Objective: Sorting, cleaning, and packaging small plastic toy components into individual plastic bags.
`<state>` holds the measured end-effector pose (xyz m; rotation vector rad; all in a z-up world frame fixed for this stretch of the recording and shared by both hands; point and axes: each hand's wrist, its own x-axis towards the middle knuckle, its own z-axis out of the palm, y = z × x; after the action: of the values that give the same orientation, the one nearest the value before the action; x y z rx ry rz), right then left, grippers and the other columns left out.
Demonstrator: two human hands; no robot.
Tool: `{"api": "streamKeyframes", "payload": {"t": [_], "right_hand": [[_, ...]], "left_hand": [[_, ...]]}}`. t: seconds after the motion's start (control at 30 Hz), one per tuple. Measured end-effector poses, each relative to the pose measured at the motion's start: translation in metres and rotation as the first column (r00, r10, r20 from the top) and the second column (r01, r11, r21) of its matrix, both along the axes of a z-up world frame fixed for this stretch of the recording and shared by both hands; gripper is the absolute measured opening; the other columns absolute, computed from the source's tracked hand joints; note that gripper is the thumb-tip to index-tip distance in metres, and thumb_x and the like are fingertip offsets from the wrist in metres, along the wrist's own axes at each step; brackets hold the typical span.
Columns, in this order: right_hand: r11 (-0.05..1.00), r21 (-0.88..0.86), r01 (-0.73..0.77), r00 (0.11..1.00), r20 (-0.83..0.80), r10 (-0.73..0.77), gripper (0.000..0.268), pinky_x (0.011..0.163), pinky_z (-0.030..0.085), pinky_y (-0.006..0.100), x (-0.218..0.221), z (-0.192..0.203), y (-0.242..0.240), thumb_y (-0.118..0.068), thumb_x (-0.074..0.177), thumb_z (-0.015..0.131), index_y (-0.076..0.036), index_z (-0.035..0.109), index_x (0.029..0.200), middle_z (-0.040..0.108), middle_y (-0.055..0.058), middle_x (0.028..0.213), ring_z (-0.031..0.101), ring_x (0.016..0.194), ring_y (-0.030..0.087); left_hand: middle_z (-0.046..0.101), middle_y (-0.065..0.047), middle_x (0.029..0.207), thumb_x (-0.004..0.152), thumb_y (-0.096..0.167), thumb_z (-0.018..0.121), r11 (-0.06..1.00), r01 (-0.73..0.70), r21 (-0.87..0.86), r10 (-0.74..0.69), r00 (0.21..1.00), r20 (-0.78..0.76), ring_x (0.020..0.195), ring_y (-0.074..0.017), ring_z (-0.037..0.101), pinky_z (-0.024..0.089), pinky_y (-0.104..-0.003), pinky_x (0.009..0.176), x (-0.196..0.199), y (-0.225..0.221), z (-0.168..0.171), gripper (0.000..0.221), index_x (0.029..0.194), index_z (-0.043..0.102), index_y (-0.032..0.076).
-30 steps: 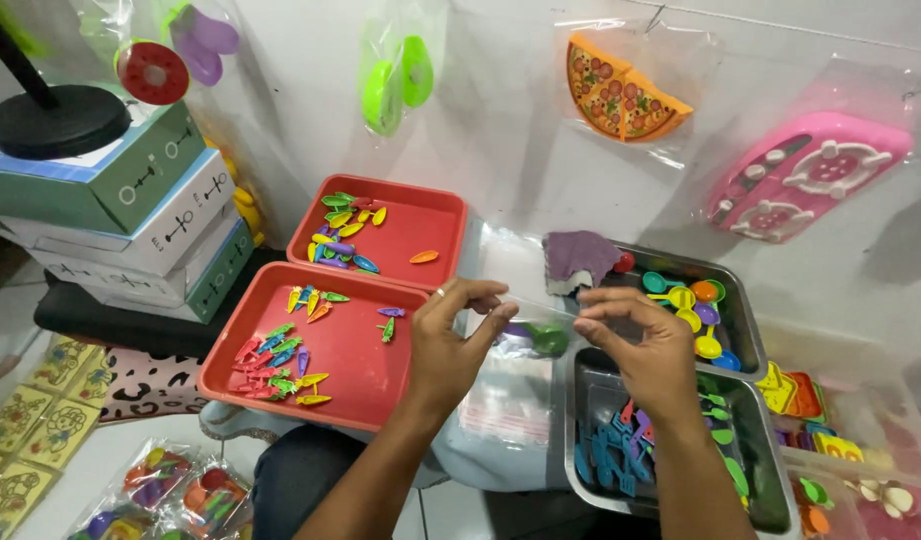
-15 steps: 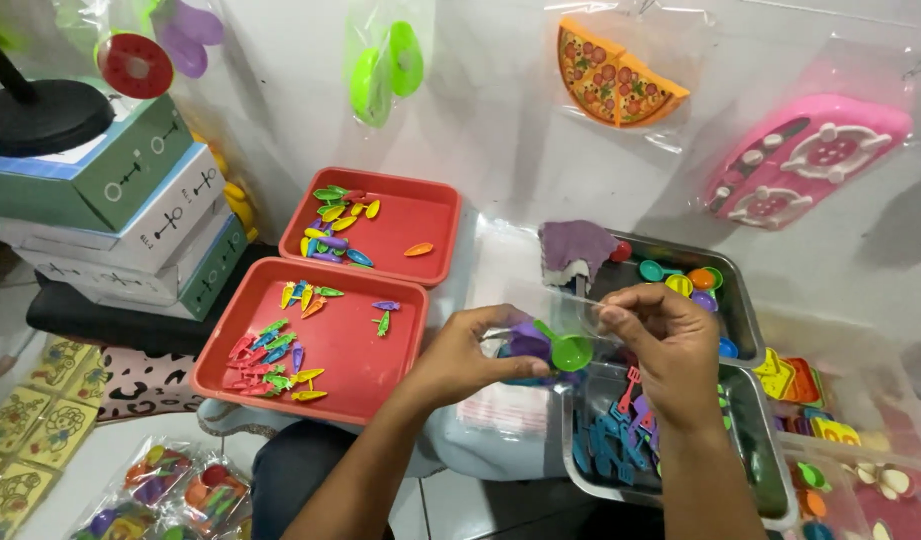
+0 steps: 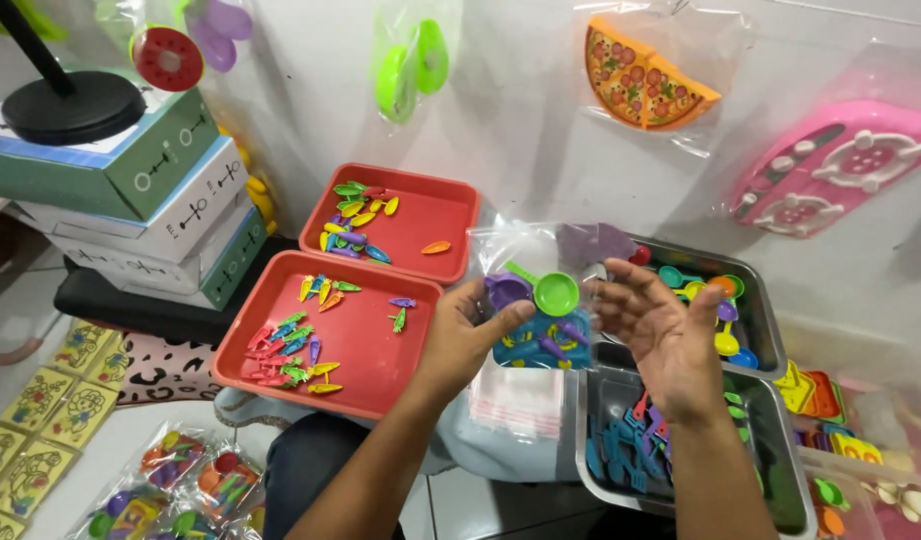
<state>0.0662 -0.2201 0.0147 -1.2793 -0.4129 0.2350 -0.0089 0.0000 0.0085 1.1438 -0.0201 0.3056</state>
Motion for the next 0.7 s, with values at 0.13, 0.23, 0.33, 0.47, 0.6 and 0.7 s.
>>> {"api": "streamKeyframes", "payload": {"t": [0.13,0.23,0.33,0.47,0.6,0.7], "right_hand": [[0.998,0.019,-0.064,0.998,-0.002,0.064,0.098,0.092,0.054,0.036,0.000,-0.005,0.000,-0.077,0.096,0.020,-0.001,0.050,0.148,0.074,0.017,0.119,0.072,0.101,0.021],[0.995,-0.034,-0.090,0.996,0.013,0.090,0.096,0.091,0.053,0.038,0.002,-0.011,-0.001,-0.075,0.098,0.017,0.000,0.054,0.146,0.075,0.016,0.110,0.071,0.096,0.022],[0.990,-0.045,-0.132,0.991,0.022,0.133,0.100,0.092,0.054,0.043,0.006,-0.016,-0.004,-0.078,0.096,0.016,0.001,0.050,0.148,0.075,0.020,0.112,0.073,0.098,0.027],[0.982,-0.128,-0.140,0.983,0.098,0.153,0.080,0.088,0.057,0.042,0.003,-0.018,-0.005,-0.038,0.082,0.059,0.003,0.046,0.150,0.075,0.021,0.111,0.075,0.097,0.028],[0.978,-0.204,-0.051,0.994,0.084,0.069,0.088,0.082,0.063,0.041,-0.012,-0.011,0.005,0.007,0.061,0.090,0.001,0.057,0.142,0.079,0.018,0.106,0.078,0.090,0.026],[0.957,-0.288,-0.025,0.999,0.031,0.035,0.041,0.071,0.054,0.027,-0.015,-0.006,0.005,0.012,0.075,0.080,0.007,0.073,0.116,0.075,0.013,0.088,0.067,0.075,0.016]], "left_hand": [[0.071,-0.008,0.074,0.083,0.015,0.087,1.000,0.008,-0.019,-0.008,1.000,-0.021,0.071,-0.0123,0.064,0.055,-0.027,0.068,0.000,0.002,-0.001,0.024,0.091,0.070,0.001],[0.070,-0.006,0.073,0.086,0.017,0.085,1.000,0.009,-0.007,-0.009,1.000,-0.015,0.071,-0.0107,0.063,0.055,-0.027,0.068,-0.002,0.003,0.006,0.021,0.090,0.070,0.003],[0.069,-0.005,0.073,0.090,0.017,0.081,1.000,0.014,-0.018,-0.014,1.000,0.002,0.071,-0.0103,0.063,0.054,-0.026,0.067,-0.005,0.001,0.011,0.018,0.089,0.069,0.004],[0.070,-0.006,0.074,0.089,0.015,0.082,1.000,0.015,-0.019,-0.015,1.000,-0.010,0.071,-0.0104,0.063,0.054,-0.025,0.067,-0.004,-0.002,0.006,0.017,0.090,0.070,0.002],[0.070,-0.006,0.074,0.088,0.014,0.083,1.000,-0.005,-0.003,0.005,1.000,-0.010,0.073,-0.0107,0.062,0.055,-0.026,0.067,-0.005,-0.005,0.006,0.017,0.091,0.071,0.002],[0.076,-0.013,0.089,0.086,0.017,0.077,0.989,0.026,0.146,-0.017,0.998,-0.063,0.074,-0.0154,0.071,0.061,-0.026,0.069,0.007,0.000,-0.014,0.027,0.105,0.070,-0.001]]}}
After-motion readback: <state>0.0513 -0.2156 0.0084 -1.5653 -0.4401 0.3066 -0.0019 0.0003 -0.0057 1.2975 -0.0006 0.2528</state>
